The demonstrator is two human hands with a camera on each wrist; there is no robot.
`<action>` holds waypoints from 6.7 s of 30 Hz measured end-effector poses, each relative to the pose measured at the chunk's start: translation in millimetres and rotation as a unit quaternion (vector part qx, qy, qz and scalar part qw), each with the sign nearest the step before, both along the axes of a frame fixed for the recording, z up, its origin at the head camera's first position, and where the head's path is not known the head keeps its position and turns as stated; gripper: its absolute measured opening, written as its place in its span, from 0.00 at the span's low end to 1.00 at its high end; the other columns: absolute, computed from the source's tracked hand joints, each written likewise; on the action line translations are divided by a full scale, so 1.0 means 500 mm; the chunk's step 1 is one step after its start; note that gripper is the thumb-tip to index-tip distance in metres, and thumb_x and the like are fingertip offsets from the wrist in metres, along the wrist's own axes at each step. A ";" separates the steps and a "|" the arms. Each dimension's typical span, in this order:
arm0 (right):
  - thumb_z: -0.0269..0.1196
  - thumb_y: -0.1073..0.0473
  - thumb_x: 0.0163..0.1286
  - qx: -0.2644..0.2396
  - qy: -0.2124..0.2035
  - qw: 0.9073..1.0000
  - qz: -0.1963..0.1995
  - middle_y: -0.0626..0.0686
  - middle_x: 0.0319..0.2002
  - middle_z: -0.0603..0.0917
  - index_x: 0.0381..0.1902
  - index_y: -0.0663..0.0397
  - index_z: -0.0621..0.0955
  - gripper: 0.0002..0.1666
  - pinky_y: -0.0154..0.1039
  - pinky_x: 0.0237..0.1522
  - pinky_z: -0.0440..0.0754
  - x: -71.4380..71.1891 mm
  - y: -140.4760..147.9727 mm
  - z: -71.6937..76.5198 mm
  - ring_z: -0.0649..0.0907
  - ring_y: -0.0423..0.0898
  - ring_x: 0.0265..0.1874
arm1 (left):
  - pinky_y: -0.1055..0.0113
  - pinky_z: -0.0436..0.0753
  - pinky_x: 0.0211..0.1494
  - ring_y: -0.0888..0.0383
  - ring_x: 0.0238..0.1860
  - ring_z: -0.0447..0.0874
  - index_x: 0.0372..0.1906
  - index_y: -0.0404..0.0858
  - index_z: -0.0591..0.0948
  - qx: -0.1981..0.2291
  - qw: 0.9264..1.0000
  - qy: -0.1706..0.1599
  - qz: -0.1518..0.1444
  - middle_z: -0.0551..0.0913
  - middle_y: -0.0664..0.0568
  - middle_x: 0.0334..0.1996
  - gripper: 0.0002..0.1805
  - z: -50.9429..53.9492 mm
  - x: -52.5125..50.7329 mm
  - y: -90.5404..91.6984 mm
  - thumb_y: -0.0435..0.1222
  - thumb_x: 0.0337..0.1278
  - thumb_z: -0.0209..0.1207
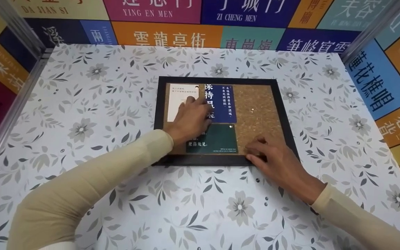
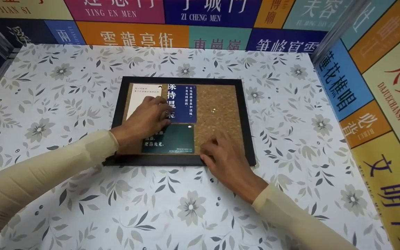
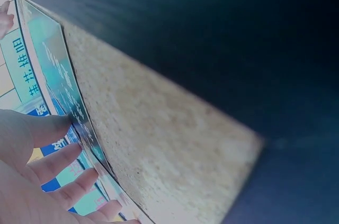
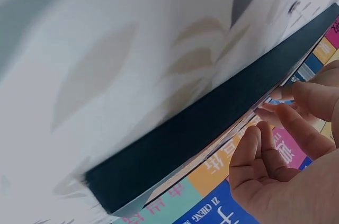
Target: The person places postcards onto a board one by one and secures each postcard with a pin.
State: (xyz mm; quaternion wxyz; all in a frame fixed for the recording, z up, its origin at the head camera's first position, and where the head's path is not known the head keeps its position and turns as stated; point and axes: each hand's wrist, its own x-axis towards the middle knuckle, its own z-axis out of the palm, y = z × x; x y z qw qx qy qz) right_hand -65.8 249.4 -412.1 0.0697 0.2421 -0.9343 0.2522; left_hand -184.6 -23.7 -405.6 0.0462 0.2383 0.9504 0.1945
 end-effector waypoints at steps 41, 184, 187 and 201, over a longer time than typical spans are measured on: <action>0.83 0.71 0.54 0.054 0.096 0.994 0.027 0.45 0.38 0.88 0.34 0.50 0.90 0.15 0.38 0.40 0.88 0.113 0.038 -0.036 0.86 0.43 0.39 | 0.44 0.78 0.65 0.42 0.63 0.74 0.64 0.40 0.88 -0.002 1.000 -0.006 0.007 0.82 0.47 0.64 0.18 0.000 0.000 0.001 0.40 0.76 0.67; 0.71 0.58 0.79 -0.216 -0.278 0.908 -0.226 0.51 0.46 0.89 0.56 0.63 0.88 0.16 0.34 0.41 0.88 -0.313 -0.028 0.043 0.87 0.44 0.41 | 0.45 0.78 0.64 0.43 0.62 0.75 0.65 0.42 0.88 -0.016 1.000 0.000 0.010 0.82 0.47 0.65 0.18 -0.002 -0.004 0.002 0.41 0.77 0.67; 0.71 0.57 0.79 -0.208 -0.276 0.910 -0.229 0.51 0.47 0.89 0.57 0.61 0.89 0.16 0.34 0.41 0.86 -0.321 -0.032 0.046 0.86 0.46 0.42 | 0.44 0.79 0.62 0.43 0.62 0.75 0.64 0.42 0.89 -0.016 1.000 0.011 0.009 0.82 0.47 0.64 0.18 -0.015 -0.011 0.001 0.41 0.76 0.67; 0.72 0.60 0.77 -0.228 -0.275 0.906 -0.226 0.50 0.42 0.88 0.50 0.59 0.90 0.09 0.34 0.37 0.85 -0.357 -0.058 0.043 0.85 0.45 0.39 | 0.43 0.79 0.64 0.42 0.63 0.75 0.64 0.42 0.88 -0.014 1.000 0.004 0.010 0.81 0.48 0.66 0.18 -0.009 -0.010 0.001 0.41 0.76 0.67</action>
